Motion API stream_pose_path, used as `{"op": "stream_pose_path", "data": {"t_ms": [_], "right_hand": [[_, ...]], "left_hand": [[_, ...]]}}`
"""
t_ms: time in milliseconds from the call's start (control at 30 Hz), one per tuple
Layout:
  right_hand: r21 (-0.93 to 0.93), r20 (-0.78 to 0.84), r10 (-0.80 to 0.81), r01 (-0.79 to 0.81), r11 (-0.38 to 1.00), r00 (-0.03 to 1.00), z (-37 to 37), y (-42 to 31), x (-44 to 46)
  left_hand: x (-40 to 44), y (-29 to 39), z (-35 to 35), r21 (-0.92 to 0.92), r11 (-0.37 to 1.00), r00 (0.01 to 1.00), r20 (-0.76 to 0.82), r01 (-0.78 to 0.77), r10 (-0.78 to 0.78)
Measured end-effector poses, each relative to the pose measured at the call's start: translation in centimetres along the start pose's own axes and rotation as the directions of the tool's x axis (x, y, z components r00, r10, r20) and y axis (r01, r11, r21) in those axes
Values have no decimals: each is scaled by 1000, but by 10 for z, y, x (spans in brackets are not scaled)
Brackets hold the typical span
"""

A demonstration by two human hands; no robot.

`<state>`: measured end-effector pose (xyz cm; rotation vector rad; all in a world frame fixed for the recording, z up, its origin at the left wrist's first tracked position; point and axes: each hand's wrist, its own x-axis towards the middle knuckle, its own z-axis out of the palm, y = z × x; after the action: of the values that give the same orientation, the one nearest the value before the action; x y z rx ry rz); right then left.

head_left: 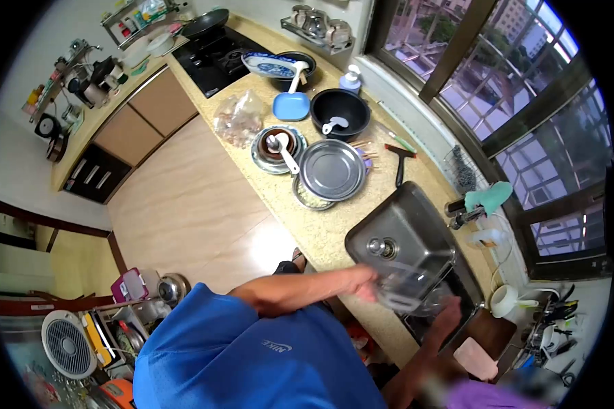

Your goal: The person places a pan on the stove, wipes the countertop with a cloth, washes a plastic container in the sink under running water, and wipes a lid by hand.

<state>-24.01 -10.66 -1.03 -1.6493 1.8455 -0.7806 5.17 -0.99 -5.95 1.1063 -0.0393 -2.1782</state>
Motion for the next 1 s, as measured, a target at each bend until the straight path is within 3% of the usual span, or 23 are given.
{"op": "stream_pose_path", "data": {"t_ms": [100,167,200,233,267,300,333,400,467,500,533,567,600,667,700,733,767,800,833,867,900,1000], "right_hand": [[299,-211,-153,212,930,966,-23,-64,-17],[387,-277,-201,300,872,940,-24,-51,-6],[291,-143,-207,241,926,968,-21,-2,2],[177,1,-197,194,965,980,-18,24,9],[-123,27,-64,67,990,998,-15,6,-12],[-140,55,2,6,990,998,-12,2,-18],[-166,86,84,-69,984,993,-11,4,-26],[202,-109,-134,153,967,985,-14,-13,-26],[318,-124,-209,239,918,970,-39,-52,-25],[365,-69,-103,121,923,992,-39,-48,-20],[257,-22,-120,121,959,993,-35,-30,-16],[145,26,-136,131,981,990,-30,-13,-12],[-132,118,-228,243,961,966,-26,15,-16],[-347,203,18,55,936,979,-14,30,-35],[118,162,75,-95,989,984,-3,36,-47],[562,131,139,-189,805,982,4,46,-66],[551,120,164,-203,809,979,4,47,-77],[651,145,234,-271,709,961,11,43,-79],[737,185,292,-330,591,938,17,41,-79],[741,182,291,-326,588,939,29,50,-79],[740,317,255,-407,536,913,44,59,-80],[674,639,85,-610,417,764,70,31,-93]], "left_hand": [[20,15,10,-20,997,991,108,-76,78],[0,31,30,47,979,979,-32,-200,201],[16,11,12,-37,987,980,114,-159,163],[-50,17,43,-294,954,994,63,-62,84],[-73,15,52,-424,905,998,46,-24,48],[-97,14,61,-547,837,1000,29,7,11],[-56,-5,31,-343,934,989,70,-101,133],[-18,1,21,-82,976,979,10,-203,205],[-29,27,41,123,951,945,-134,-282,298],[-35,34,42,163,961,967,-90,-223,239],[-38,23,42,178,961,972,-68,-212,227],[-38,3,38,79,979,974,-110,-188,196],[-35,-17,32,-24,989,979,-145,-147,142],[-8,-48,1,2,999,980,-197,-36,36],[13,-59,-29,38,992,980,-151,-123,127],[29,-70,-53,59,976,970,-111,-211,216],[1,-52,-35,168,957,949,-172,-235,263],[-35,-26,-7,286,919,914,-222,-271,339],[-47,-19,1,292,917,915,-217,-272,340],[-58,-15,6,330,869,873,-199,-368,445],[-65,-12,10,364,811,820,-180,-458,544],[-85,-9,11,337,787,800,-138,-516,584]]}}
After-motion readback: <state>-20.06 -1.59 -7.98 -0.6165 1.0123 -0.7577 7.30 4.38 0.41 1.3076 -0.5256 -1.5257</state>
